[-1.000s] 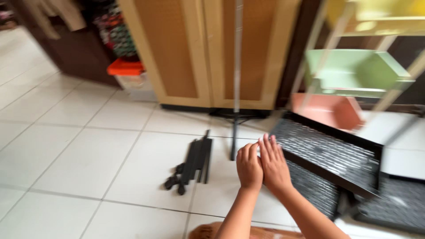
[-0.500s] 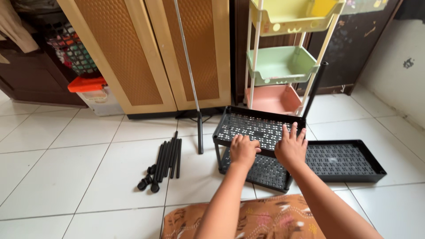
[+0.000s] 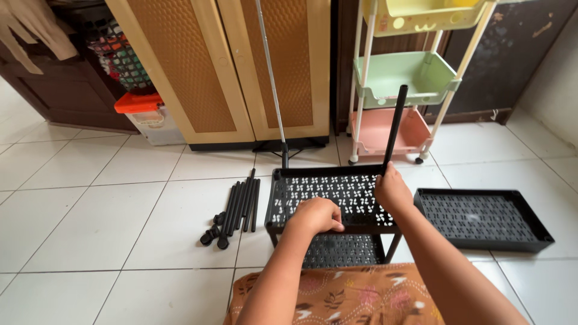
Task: The person assembles a black plastic shelving unit by inserting vertical poles into perforated trays and connecting horizontal bars. The person handles trays, poles, and wheels, building the frame on the floor.
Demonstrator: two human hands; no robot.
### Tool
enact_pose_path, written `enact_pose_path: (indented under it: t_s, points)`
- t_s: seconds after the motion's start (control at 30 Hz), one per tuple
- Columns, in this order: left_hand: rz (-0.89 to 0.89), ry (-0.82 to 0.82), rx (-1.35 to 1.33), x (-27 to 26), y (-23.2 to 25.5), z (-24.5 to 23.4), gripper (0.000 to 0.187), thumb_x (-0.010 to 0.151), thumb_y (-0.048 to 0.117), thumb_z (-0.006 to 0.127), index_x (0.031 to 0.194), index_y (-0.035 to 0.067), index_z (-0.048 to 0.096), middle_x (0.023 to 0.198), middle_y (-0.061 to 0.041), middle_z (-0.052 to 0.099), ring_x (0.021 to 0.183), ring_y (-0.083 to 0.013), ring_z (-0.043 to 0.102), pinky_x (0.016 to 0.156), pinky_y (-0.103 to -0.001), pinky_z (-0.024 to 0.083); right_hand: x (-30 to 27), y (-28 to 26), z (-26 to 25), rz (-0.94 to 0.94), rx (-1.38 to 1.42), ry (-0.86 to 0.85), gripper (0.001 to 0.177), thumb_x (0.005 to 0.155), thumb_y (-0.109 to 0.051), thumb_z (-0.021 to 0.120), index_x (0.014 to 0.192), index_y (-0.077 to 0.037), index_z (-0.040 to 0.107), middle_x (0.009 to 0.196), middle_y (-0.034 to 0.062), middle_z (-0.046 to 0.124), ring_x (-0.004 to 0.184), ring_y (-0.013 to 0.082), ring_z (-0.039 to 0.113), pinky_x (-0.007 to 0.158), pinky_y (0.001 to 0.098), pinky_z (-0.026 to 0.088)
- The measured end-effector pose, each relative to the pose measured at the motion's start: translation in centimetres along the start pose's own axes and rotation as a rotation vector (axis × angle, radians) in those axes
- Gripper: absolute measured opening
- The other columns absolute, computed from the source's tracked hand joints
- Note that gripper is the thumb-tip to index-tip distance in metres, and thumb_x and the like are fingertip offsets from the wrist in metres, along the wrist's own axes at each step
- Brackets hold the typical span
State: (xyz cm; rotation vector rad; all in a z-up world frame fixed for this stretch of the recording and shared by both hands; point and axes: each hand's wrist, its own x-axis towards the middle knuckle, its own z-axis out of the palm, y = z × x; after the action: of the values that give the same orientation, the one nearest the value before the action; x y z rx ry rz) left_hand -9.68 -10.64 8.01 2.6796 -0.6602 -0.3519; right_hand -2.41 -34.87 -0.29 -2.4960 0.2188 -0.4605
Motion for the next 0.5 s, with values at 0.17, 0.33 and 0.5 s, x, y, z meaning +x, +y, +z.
enact_pose_path:
  t_s: [0.17,0.33,0.5]
  points:
    - [0.065,0.194,-0.238,6.8,-0.9,1.1,0.031,0.092,0.041,0.071,0.102,0.012,0.077,0.105,-0.014,0.075,0.100,-0.0356,0.072,0.088,-0.045,0.055,1.3,-0.7,0.7,0.139,0.003,0.035,0.057,0.102,-0.028,0.051,0.153,-0.007,0.038,0.134,0.0327,0.054,0.114,0.0516,0.060,0.099,0.0545,0.049]
    - [0.208,0.680,-0.323,17.0,1.0,6.1,0.037,0.095,0.026,0.067,0.126,0.004,0.066,0.116,-0.024,0.070,0.108,-0.0435,0.065,0.094,-0.050,0.051,-0.2,-1.7,0.2,0.230,-0.071,-0.101,0.057,0.099,-0.023,0.049,0.153,-0.010,0.036,0.130,0.0260,0.059,0.114,0.0454,0.064,0.095,0.0549,0.051]
    - [0.187,0.695,-0.562,21.4,3.4,8.1,0.046,0.092,0.019,0.066,0.135,0.005,0.058,0.124,-0.025,0.065,0.112,-0.0438,0.062,0.093,-0.048,0.051,0.5,-0.6,-0.2,0.109,-0.072,-0.149,0.058,0.099,-0.021,0.046,0.154,-0.007,0.034,0.113,0.0221,0.071,0.105,0.0416,0.069,0.090,0.0519,0.054]
